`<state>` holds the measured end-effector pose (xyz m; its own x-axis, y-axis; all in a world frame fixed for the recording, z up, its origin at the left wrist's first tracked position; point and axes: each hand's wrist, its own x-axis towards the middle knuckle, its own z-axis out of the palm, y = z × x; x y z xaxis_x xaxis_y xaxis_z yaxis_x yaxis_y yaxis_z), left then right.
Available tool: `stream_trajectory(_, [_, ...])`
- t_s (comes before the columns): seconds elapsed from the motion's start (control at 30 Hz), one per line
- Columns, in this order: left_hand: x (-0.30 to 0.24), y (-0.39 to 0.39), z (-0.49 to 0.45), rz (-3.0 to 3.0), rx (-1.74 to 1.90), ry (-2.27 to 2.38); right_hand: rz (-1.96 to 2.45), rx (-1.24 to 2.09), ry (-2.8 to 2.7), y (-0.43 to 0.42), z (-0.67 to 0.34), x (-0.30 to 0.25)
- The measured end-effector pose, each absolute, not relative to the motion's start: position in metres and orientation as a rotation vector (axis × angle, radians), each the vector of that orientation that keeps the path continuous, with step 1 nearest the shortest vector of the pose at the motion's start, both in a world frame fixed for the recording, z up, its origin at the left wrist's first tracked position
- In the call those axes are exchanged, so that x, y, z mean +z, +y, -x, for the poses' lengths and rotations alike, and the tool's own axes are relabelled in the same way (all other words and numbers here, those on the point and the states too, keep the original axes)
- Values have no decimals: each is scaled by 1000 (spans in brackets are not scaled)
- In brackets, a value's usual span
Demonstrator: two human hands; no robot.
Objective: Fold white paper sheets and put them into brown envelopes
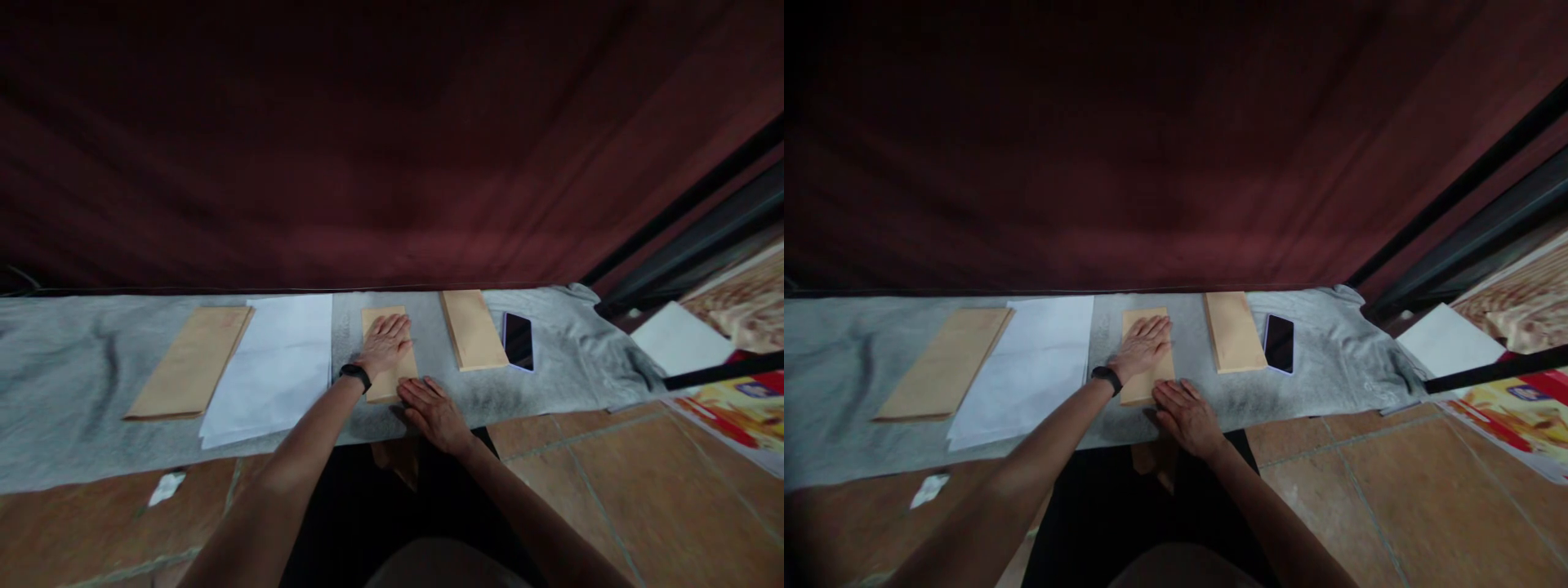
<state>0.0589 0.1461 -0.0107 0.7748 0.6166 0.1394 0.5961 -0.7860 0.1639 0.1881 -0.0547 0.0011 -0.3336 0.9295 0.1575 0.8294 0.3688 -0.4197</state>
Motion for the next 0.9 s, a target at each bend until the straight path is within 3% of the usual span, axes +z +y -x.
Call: stream_trajectory(0.9, [-10,82,-20,-2877,263,636,1466,129,-2200,-62,-183,-9])
